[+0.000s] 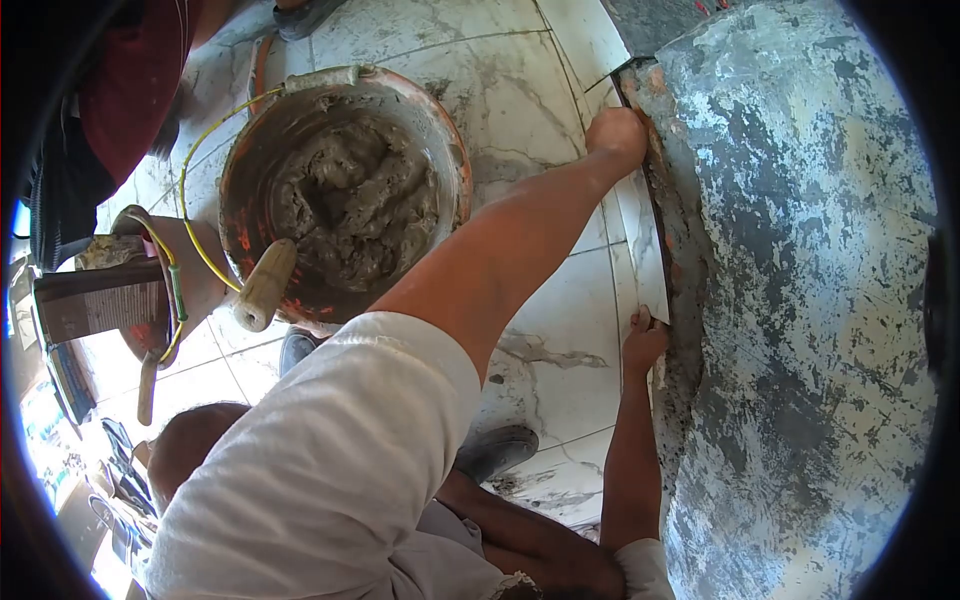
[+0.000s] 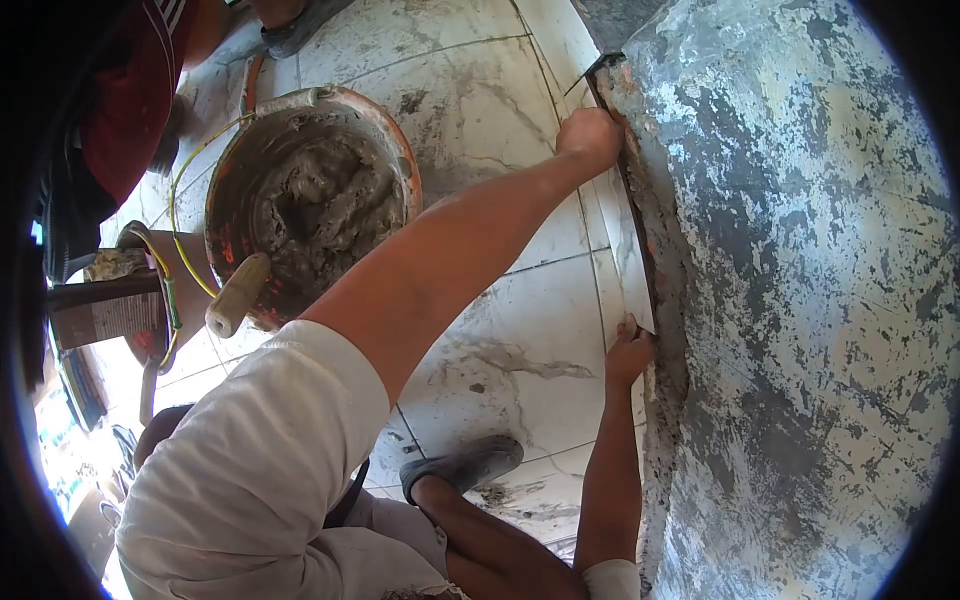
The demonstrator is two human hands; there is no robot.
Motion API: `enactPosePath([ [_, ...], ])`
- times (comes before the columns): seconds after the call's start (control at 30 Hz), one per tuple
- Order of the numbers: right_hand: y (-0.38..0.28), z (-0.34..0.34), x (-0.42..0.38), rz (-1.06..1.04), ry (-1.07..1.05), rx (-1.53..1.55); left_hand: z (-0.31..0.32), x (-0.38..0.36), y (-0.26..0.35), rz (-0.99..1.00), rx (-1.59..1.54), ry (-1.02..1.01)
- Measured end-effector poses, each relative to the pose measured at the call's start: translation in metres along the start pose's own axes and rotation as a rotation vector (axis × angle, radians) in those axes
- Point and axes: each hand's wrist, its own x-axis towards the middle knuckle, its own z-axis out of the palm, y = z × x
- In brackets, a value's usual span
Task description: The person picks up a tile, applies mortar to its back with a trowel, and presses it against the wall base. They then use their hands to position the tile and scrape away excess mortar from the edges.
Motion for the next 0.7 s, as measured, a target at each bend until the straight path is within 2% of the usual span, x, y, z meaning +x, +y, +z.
enactPosePath([
  [0.7, 0.0030, 0.0011, 0.0013, -0.058, 0.014, -0.063, 0.0007, -0.0032, -0.0028, 0.030, -0.065, 0.034],
])
